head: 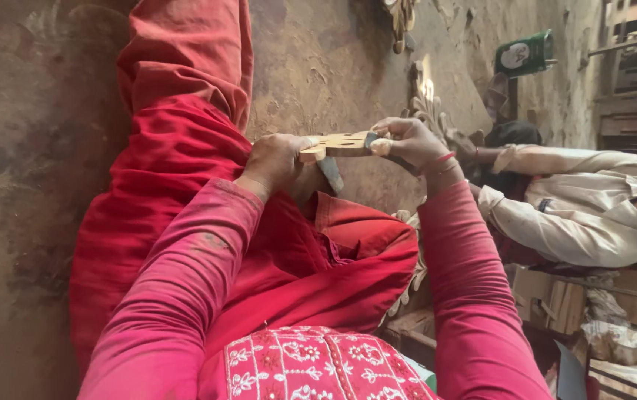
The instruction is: The person sits on the floor and carves a decorative wooden piece using a chisel. They hold the wood with their left hand and use the chisel with their right hand to shape the ornate design.
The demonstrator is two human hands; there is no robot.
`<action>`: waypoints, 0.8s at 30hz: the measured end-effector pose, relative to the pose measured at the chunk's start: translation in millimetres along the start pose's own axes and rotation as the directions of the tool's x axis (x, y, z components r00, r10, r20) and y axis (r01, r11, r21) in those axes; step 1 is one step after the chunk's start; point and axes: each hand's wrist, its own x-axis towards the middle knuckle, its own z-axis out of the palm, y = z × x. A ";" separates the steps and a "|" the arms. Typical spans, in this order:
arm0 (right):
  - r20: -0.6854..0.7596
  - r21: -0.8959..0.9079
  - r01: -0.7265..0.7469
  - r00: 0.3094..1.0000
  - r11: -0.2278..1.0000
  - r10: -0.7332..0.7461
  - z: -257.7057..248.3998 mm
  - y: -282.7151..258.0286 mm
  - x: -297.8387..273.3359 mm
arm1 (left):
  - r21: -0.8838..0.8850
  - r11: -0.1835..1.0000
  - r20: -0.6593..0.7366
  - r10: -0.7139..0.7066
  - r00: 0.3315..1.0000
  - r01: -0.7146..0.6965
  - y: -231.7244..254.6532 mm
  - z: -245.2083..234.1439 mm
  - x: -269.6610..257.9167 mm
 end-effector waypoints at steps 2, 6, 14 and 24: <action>-0.009 0.182 0.097 0.995 0.978 -0.097 3.4 6.5 -4.5 | 0.020 1.000 0.028 -0.016 0.999 0.016 -0.4 5.2 -2.5; -0.046 -0.507 0.152 0.978 0.849 -0.203 28.2 -2.3 4.0 | 0.053 0.999 0.025 -0.002 1.000 0.001 1.8 8.0 -5.7; 0.068 0.171 -0.032 0.997 0.985 0.021 10.7 -12.9 -10.3 | 0.035 0.999 0.065 -0.039 0.997 0.037 0.4 -3.7 -3.3; -0.070 -0.732 0.175 0.942 0.658 -0.328 52.9 -43.2 -10.9 | 0.051 0.998 0.073 -0.026 0.997 0.022 -0.3 0.3 -3.9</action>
